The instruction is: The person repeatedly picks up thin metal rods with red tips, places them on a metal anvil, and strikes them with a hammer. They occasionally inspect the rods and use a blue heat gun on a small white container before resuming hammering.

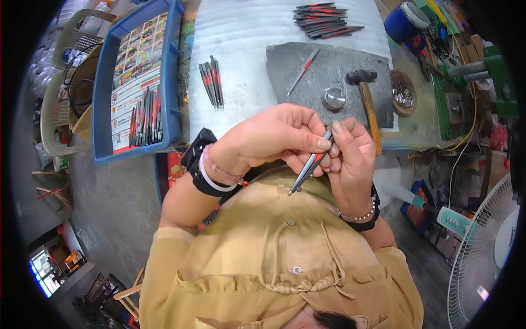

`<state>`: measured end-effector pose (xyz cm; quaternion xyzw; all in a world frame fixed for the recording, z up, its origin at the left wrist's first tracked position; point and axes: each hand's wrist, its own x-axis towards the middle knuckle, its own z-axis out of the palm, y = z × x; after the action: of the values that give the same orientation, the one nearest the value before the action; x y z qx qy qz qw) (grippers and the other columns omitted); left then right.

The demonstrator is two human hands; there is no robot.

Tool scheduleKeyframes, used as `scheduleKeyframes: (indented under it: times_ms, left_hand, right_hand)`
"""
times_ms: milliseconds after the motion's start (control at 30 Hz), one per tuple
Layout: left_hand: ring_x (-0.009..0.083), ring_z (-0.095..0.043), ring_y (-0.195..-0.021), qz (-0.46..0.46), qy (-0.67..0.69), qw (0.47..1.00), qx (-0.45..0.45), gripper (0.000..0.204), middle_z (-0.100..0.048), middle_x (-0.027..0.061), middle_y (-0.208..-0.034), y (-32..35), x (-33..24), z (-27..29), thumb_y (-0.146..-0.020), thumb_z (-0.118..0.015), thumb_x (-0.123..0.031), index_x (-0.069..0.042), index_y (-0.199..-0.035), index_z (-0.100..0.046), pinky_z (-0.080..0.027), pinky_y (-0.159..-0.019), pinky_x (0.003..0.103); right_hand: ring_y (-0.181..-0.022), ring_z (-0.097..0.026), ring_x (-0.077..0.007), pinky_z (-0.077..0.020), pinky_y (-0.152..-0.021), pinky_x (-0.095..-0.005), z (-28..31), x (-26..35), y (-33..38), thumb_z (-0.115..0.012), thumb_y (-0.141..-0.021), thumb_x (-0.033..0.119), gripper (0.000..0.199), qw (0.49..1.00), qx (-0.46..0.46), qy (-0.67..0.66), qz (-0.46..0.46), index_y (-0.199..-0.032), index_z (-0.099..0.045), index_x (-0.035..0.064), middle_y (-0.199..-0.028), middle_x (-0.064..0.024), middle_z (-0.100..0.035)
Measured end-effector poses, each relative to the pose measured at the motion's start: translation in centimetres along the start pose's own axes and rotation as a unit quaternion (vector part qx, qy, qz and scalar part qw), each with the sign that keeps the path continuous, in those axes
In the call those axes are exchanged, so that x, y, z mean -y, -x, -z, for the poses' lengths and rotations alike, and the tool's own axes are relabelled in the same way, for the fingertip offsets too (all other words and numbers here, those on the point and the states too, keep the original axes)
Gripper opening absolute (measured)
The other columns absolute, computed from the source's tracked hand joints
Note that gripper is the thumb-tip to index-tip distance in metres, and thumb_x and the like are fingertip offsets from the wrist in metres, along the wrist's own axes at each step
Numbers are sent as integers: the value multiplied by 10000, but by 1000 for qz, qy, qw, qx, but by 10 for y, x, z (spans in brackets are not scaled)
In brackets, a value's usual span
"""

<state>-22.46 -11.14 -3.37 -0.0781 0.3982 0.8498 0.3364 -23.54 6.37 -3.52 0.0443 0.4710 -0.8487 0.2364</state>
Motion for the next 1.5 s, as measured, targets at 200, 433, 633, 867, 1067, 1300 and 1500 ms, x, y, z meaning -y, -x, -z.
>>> scheduleKeyframes:
  times_ms: [200, 433, 633, 867, 1067, 1300, 1500]
  left_hand:
    - [131, -652, -649, -223, -247, 892, -305, 146, -649, 92, -769, 10, 1, 21, -878, -646, -81, 30, -929, -567, -500, -547, 243]
    - [405, -640, -727, -196, -580, 447, -653, 149, -649, 213, -768, 9, -13, 99, -851, -641, -135, -2, -855, -574, -503, -640, 479]
    - [377, -643, -754, -158, -609, 388, -674, 210, -651, 183, -857, 7, -22, 95, -866, -661, -208, -14, -919, -601, -509, -655, 447]
    - [307, -626, -726, -329, -623, 543, -457, 226, -636, 149, -829, -57, -17, 19, -815, -706, -180, -22, -944, -609, -502, -655, 386]
    - [382, -612, -760, -236, -670, 551, -439, 185, -625, 189, -816, -75, -33, 13, -821, -666, -160, -18, -862, -555, -493, -673, 430]
    - [89, -631, -758, -253, -312, 870, -287, 168, -653, 62, -827, -8, -5, -21, -865, -699, -90, 10, -928, -579, -509, -656, 251]
    - [84, -619, -917, -200, -120, 958, -164, 219, -638, 45, -986, 22, 24, -38, -920, -629, -35, 48, -1112, -566, -516, -803, 221]
  right_hand:
    - [-442, -391, -41, -342, -427, -211, 1, 13, 0, -565, -950, 98, 136, 999, 4, 30, -11, -828, -524, 52, -609, 0, -516]
    - [-475, -434, -33, -331, -429, -184, 12, 22, 7, -594, -928, 83, 121, 992, 45, 115, -21, -843, -520, 41, -615, 1, -527]
    - [-452, -425, -30, -353, -413, -191, 21, 25, 5, -589, -918, 68, 114, 993, 31, 110, -16, -829, -525, 35, -618, -1, -530]
    - [-540, -468, -18, -335, -449, -172, 27, 27, 6, -611, -921, 72, 107, 990, 51, 125, -46, -867, -525, 40, -678, 4, -558]
    - [-546, -466, -8, -332, -454, -165, 31, 32, 9, -618, -924, 90, 102, 988, 59, 139, -19, -879, -538, 47, -681, 9, -564]
    - [-591, -500, -9, -374, -499, -161, 25, 37, 8, -619, -926, 84, 96, 989, 68, 130, -18, -894, -547, 30, -717, 1, -587]
    - [-699, -584, -34, -452, -577, -174, 6, 29, 8, -628, -921, 40, 72, 982, 94, 149, 68, -925, -575, -9, -791, -27, -634]
